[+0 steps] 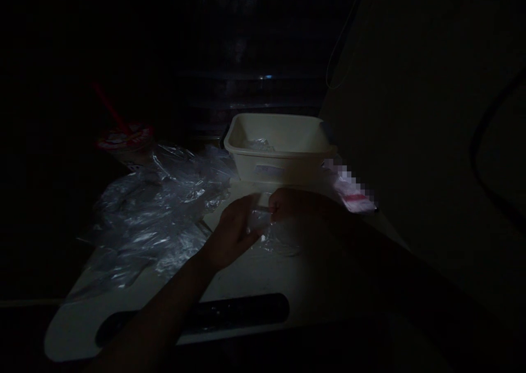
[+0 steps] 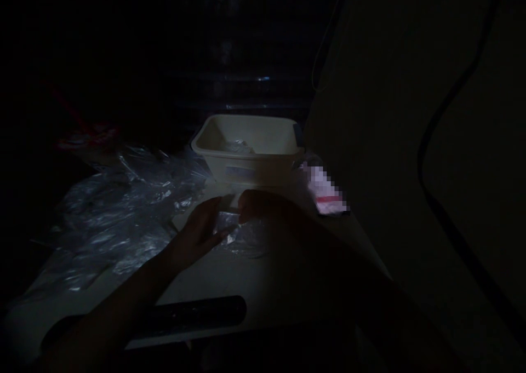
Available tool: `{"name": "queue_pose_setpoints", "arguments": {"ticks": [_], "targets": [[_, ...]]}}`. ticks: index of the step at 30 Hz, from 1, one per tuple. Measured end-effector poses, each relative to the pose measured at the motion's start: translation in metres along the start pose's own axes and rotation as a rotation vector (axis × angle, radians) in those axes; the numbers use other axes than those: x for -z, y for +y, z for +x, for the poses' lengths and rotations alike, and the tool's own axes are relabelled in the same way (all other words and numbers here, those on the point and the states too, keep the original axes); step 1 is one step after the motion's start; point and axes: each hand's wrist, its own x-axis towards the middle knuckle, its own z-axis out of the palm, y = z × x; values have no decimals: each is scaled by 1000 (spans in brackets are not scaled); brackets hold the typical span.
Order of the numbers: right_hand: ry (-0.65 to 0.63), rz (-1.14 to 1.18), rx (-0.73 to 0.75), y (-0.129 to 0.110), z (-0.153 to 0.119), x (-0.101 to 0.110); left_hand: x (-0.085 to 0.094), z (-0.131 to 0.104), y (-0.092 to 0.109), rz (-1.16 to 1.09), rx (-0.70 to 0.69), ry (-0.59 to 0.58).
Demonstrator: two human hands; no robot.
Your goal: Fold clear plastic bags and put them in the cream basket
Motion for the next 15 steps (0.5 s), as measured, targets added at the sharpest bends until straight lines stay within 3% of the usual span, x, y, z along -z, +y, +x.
{"name": "queue_pose_setpoints", "arguments": {"ticks": [3,5,10,13,15], "targets": [[35,327,-2,3,-11,-2,2,2,-3,-395,258,127],[79,539,-26,0,-19,-7,7,5,-4,-595,390,132],[282,1073,-52,-6,-20,-36,11,12,-2,-879,521,91],[398,1132,-45,-2,-12,-52,7,11,4,-1063,604,89],[418,1062,-60,1,-9,-58,4,9,7,-1035,611,113]]}}
